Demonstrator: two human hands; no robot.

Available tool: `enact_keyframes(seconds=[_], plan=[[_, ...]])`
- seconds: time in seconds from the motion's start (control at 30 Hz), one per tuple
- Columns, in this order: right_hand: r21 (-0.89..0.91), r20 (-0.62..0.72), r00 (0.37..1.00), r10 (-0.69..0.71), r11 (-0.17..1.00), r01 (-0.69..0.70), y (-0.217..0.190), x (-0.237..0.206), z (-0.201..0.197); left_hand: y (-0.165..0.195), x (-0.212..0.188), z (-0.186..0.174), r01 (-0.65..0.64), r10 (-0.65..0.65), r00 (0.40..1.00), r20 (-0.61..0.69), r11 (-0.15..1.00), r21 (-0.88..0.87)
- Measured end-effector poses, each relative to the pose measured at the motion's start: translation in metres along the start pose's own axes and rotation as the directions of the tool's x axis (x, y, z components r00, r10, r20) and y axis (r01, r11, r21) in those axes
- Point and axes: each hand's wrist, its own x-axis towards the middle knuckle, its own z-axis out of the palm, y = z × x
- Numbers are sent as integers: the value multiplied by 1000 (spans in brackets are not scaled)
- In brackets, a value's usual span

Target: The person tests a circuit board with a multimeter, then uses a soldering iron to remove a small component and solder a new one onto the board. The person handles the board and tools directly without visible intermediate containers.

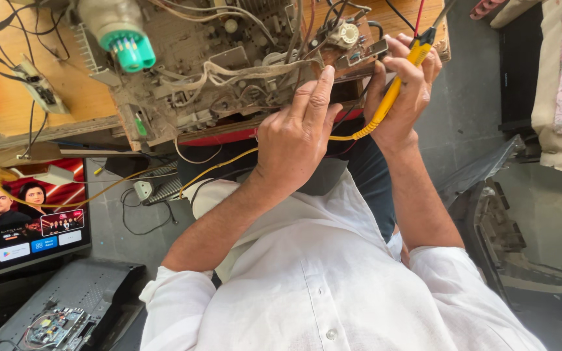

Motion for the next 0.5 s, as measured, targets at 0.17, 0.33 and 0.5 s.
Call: enact_keyframes(seconds=[0.17, 0.33, 0.5], plan=[[62, -11, 999, 41, 997, -40, -5, 1, 0, 0, 4, -3, -49, 52, 998, -33, 996, 68], [174, -52, 994, 100, 981, -90, -12, 2, 0, -1, 12, -3, -91, 99, 994, -51, 987, 135], [275, -64, 986, 156, 952, -133, -15, 0, -1, -2, 15, -4, -96, 93, 995, 26, 979, 179]])
